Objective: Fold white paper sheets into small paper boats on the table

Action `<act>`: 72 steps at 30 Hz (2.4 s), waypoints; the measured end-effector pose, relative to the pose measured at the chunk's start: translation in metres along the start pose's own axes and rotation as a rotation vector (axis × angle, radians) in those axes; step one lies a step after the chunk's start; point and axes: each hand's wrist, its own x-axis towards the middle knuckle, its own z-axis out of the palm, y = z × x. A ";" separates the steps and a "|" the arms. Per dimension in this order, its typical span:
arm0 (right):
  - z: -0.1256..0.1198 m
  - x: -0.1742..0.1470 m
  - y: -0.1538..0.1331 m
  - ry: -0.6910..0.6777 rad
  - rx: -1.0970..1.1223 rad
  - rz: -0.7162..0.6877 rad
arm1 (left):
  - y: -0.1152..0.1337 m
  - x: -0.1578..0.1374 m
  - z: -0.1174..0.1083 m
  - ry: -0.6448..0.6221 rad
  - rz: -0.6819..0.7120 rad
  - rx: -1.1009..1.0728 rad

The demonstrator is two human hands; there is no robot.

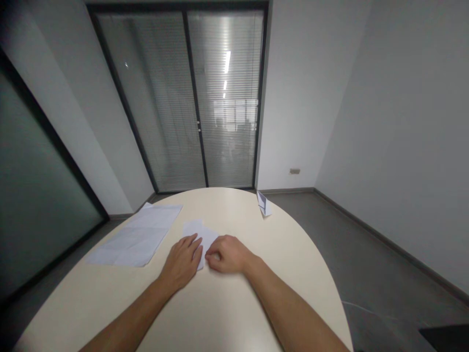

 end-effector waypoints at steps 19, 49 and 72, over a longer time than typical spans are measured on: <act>0.022 -0.002 0.028 0.211 0.022 0.144 | -0.002 0.000 0.004 0.011 0.023 -0.085; 0.024 0.001 0.035 0.194 -0.009 0.104 | -0.004 0.005 0.002 0.070 0.193 -0.324; 0.019 -0.005 0.043 0.318 -0.059 0.308 | -0.019 0.008 0.007 0.094 0.047 -0.458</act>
